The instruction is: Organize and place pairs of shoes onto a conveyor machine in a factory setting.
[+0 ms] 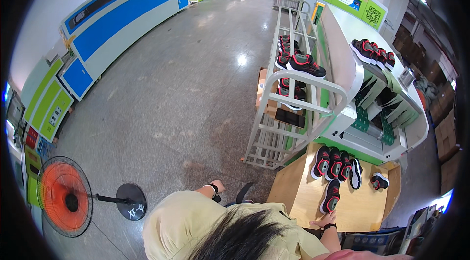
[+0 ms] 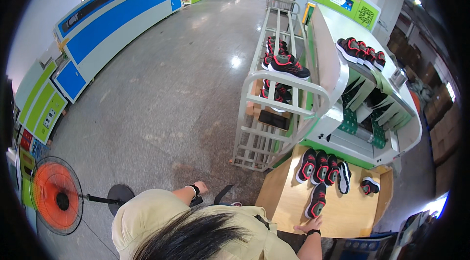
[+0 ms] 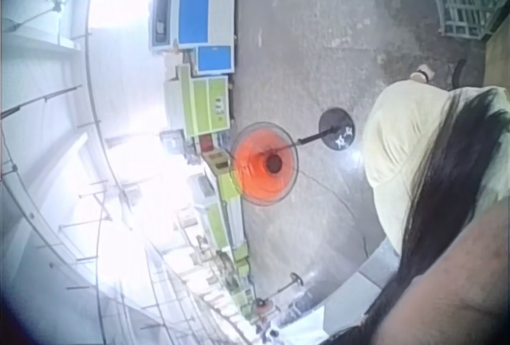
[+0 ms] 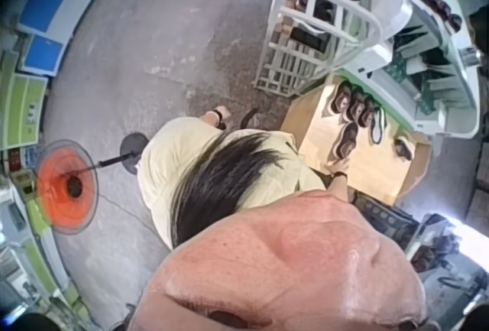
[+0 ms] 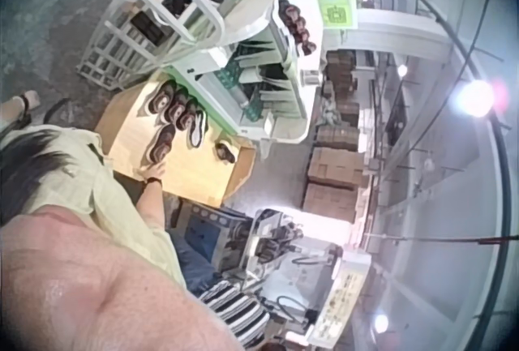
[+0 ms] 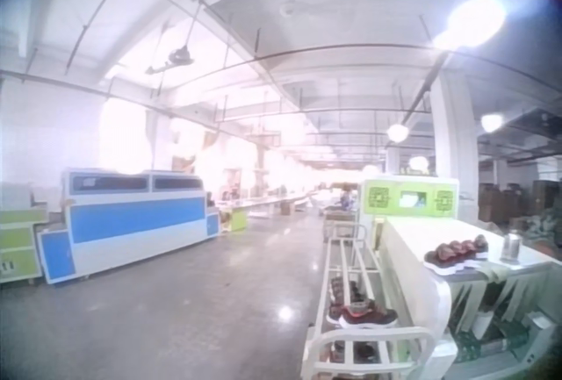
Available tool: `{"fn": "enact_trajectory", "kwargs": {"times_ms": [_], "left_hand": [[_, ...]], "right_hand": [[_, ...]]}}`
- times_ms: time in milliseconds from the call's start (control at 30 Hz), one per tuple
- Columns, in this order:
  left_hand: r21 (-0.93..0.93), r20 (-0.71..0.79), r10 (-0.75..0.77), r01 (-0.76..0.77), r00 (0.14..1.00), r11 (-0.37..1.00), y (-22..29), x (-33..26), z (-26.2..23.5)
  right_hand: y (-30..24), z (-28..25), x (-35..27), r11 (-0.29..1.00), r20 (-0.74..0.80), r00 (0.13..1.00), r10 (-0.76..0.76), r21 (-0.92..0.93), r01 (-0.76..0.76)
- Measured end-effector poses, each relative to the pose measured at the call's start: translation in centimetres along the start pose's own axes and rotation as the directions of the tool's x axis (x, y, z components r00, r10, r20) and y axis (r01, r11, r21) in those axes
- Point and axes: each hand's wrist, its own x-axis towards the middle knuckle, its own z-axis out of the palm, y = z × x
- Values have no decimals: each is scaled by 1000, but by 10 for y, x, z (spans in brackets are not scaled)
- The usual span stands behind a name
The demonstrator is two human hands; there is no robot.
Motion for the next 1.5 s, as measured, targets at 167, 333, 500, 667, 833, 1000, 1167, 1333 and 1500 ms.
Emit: {"fn": "enact_trajectory", "kwargs": {"times_ms": [167, 333, 500, 667, 833, 1000, 1167, 1333, 1500], "left_hand": [[-34, 2, -41, 41, 999, 999, -7, -4, -1], [-107, 18, -82, 84, 996, 991, 1, -14, -5], [-11, -14, -55, 55, 998, 998, -7, -1, 4], [6, -17, -26, 26, 1000, 1000, -8, 4, 6], [-37, 36, -11, 12, 999, 999, -5, -2, 0], [-21, -4, 2, -2, 1000, 1000, -3, -4, -2], [142, 108, 49, -64, 993, 988, 16, -25, -18], [158, 88, 59, -73, 994, 985, 10, -19, -13], [137, 126, 58, -75, 990, 988, 2, -8, -9]], "right_hand": [[-2, -4, -3, 995, 11, 1000, -26, -95, 27], [1, 1, -1, 998, 12, 1000, -12, -54, 13], [0, 0, -1, 1000, -4, 1000, -20, -19, 20], [1, 3, 3, 998, 9, 1000, 1, -55, 0], [1, 2, 4, 998, 18, 1000, 10, -54, -9], [2, 3, 2, 999, 12, 1000, 11, 42, -11], [3, 5, 5, 1000, -5, 1000, 3, 23, -3], [2, 3, 2, 1000, 19, 1000, 2, -27, -1], [0, 6, 2, 999, -40, 999, -22, -29, 21]]}}
